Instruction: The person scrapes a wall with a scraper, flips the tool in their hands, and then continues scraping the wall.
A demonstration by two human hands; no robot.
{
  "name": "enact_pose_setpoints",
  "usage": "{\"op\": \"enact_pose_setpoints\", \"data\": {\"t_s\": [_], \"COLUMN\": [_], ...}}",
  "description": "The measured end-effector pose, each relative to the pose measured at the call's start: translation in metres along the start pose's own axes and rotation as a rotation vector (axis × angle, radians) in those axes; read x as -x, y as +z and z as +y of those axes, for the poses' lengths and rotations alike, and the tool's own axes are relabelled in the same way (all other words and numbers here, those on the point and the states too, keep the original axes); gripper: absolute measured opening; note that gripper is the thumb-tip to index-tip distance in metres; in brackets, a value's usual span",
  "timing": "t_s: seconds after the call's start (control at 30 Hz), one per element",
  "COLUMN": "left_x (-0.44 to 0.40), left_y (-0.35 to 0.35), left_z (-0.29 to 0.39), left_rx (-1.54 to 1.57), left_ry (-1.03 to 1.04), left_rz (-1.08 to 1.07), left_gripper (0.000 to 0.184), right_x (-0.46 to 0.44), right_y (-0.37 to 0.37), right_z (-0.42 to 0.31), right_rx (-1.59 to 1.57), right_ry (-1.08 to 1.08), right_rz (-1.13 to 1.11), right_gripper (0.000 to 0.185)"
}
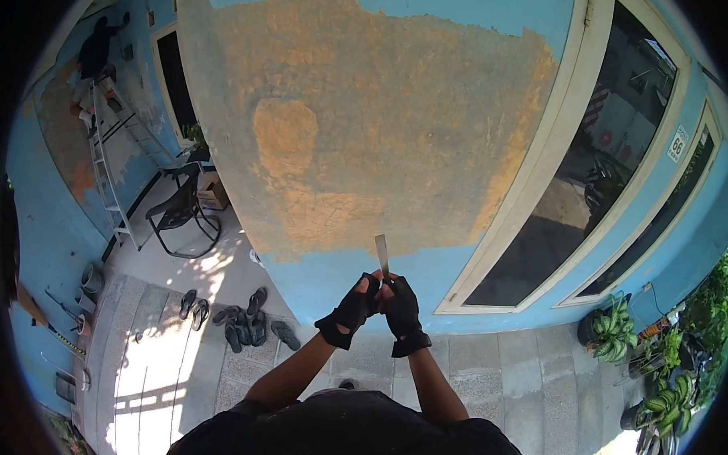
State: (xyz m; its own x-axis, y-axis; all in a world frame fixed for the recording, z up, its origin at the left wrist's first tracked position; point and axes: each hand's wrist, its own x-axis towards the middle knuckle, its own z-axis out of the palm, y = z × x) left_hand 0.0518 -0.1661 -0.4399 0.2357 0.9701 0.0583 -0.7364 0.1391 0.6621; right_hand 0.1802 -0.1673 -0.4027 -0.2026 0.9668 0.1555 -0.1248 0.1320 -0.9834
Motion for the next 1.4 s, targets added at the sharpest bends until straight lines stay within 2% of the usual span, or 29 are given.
{"op": "enact_pose_setpoints", "data": {"t_s": [0.07,0.1,0.13,0.17,0.2,0.23,0.3,0.37,0.4,0.53,0.6,0.67,0.73,0.83,0.93,1.0,1.03,1.2,1.4], "left_x": [-0.022,-0.026,-0.027,-0.026,-0.030,-0.044,-0.053,-0.053,-0.054,-0.086,-0.111,-0.133,-0.158,-0.178,-0.190,-0.191,-0.154,-0.157,-0.171], "left_y": [-0.033,-0.029,-0.016,-0.001,0.006,0.015,0.011,0.030,0.041,0.069,0.089,0.117,0.145,0.180,0.202,0.211,0.220,0.218,0.223], "left_z": [0.006,0.017,0.031,0.046,0.056,0.050,0.079,0.108,0.122,0.184,0.224,0.270,0.313,0.365,0.382,0.391,0.390,0.401,0.406], "left_rx": [-0.150,-0.114,-0.110,-0.173,-0.236,-0.161,-0.271,-0.393,-0.392,-0.476,-0.475,-0.436,-0.498,-0.645,-0.702,-0.761,-0.781,-0.804,-0.814], "left_ry": [0.001,0.019,0.016,0.024,0.030,0.121,0.071,0.031,0.028,0.238,0.290,0.352,0.426,0.420,0.474,0.541,0.539,0.513,0.456], "left_rz": [-0.333,-0.416,-0.424,-0.307,-0.187,-0.018,-0.080,-0.128,-0.125,-0.172,-0.181,-0.223,-0.235,-0.238,-0.197,-0.131,-0.246,-0.187,-0.118], "left_gripper": [0.066,0.060,0.060,0.060,0.059,0.055,0.054,0.050,0.050,0.050,0.049,0.048,0.047,0.046,0.044,0.044,0.044,0.043,0.043], "right_x": [-0.004,-0.007,-0.010,-0.014,-0.017,-0.018,-0.025,-0.034,-0.042,-0.098,-0.128,-0.165,-0.200,-0.245,-0.266,-0.272,-0.276,-0.273,-0.271], "right_y": [0.005,0.008,0.012,0.016,0.021,0.026,0.035,0.044,0.046,0.056,0.070,0.082,0.093,0.103,0.106,0.110,0.113,0.117,0.119], "right_z": [-0.011,-0.014,-0.018,-0.023,-0.028,-0.033,-0.039,-0.044,-0.051,-0.095,-0.138,-0.174,-0.213,-0.255,-0.277,-0.286,-0.289,-0.292,-0.310], "right_rx": [-0.120,-0.117,-0.310,-0.503,-0.502,-0.598,-0.689,-1.062,-1.065,-1.224,-1.179,-1.134,-1.101,-1.185,-1.233,-1.194,-1.198,-1.196,-1.280], "right_ry": [0.040,0.040,0.075,0.108,0.106,0.162,0.217,0.281,0.284,0.304,0.198,0.149,0.062,-0.019,0.003,-0.070,-0.086,-0.140,-0.091], "right_rz": [-0.098,-0.090,-0.170,-0.253,-0.247,-0.306,-0.358,-0.422,-0.420,-0.686,-0.800,-0.820,-0.896,-0.986,-1.045,-1.077,-1.070,-1.018,-1.058], "right_gripper": [0.025,0.025,0.022,0.020,0.020,0.019,0.018,0.018,0.018,0.013,0.013,0.013,0.014,0.017,0.018,0.025,0.026,0.029,0.022]}}
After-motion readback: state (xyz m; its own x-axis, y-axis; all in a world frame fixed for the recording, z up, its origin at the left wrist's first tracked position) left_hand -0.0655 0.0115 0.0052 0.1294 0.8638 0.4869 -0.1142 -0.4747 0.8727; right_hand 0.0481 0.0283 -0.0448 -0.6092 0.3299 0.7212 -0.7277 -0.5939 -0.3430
